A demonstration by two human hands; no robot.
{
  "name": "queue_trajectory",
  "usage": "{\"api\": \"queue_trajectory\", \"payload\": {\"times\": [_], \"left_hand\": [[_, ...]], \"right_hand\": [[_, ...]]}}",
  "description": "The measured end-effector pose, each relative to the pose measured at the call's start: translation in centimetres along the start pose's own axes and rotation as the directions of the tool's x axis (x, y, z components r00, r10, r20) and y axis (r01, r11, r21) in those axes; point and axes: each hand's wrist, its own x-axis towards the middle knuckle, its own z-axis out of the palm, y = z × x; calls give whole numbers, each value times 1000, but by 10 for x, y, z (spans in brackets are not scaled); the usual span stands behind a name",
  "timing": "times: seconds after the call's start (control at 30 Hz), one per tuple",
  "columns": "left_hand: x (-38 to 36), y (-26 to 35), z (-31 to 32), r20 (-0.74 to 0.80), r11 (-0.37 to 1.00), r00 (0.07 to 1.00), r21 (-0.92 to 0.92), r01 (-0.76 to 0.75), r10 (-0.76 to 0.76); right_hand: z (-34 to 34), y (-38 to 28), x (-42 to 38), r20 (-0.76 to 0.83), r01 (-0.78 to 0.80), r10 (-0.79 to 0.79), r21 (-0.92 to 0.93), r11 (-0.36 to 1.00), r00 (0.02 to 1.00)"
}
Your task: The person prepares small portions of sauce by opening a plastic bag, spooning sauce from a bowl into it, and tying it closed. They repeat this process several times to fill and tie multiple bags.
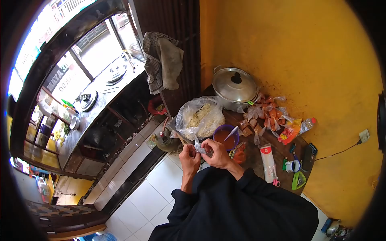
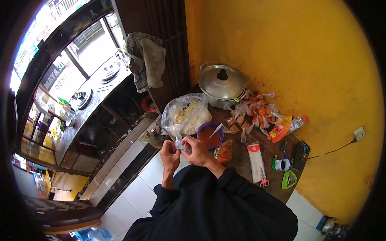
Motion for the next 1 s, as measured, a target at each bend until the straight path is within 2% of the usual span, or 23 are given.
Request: {"api": "queue_trajectory", "payload": {"times": [0.1,0.23,0.3,0.33,0.37,0.4,0.43,0.5,0.53,0.57,0.63,0.67,0.7,0.77,0.8,0.83,0.9,0.93,1.0], "left_hand": [[-4,-6,7,-34,996,998,-69,-61,58],[-8,-3,18,-26,996,996,-8,-90,90],[-7,4,20,-47,996,996,48,-69,71],[-6,3,23,-122,988,985,114,-106,120],[-6,2,24,-194,974,966,182,-136,171],[-6,3,23,-187,959,961,233,-161,206],[-5,4,23,-183,958,961,237,-160,206],[-5,6,23,-179,915,913,247,-319,366],[-7,11,24,-203,929,916,211,-304,346],[-9,9,22,-195,927,917,212,-308,349],[-11,-1,20,-204,994,976,85,-62,78],[-6,-19,16,-133,996,988,68,-65,73],[-3,-13,16,-133,995,988,69,-67,76],[0,0,17,-180,964,951,137,-228,251],[-3,20,19,-195,990,971,17,-139,139],[-4,18,21,-191,990,972,20,-139,140],[-7,8,23,-261,979,964,-180,-97,47],[-4,1,20,-255,983,964,-141,-117,78],[1,-4,14,-251,988,964,-102,-111,82]], "right_hand": [[-4,9,4,56,-5,7,-42,999,998],[-7,20,3,17,17,-15,-139,990,1000],[-4,15,0,3,-141,143,-152,978,990],[2,14,0,-3,-146,147,-148,978,989],[11,14,2,-225,17,-70,-231,973,972],[17,14,3,-409,153,-295,-346,926,863],[16,15,2,-412,149,-291,-342,928,863],[11,15,0,-309,50,-158,-330,943,938],[8,14,-2,-214,60,-128,-302,951,968],[11,12,-6,-222,55,-125,-300,952,967],[18,8,-12,-213,-10,2,-37,999,977],[24,10,-9,-392,124,-164,-126,984,905],[23,8,-5,-394,126,-166,-125,984,904],[17,5,0,-426,95,-235,-325,941,874],[13,4,-1,-332,131,-226,-283,950,916],[14,7,-4,-336,129,-223,-281,951,915],[19,14,-10,-164,4,-30,-154,988,986],[20,15,-9,-168,6,-32,-155,988,985],[23,9,-3,-350,197,-239,-153,968,906]]}}
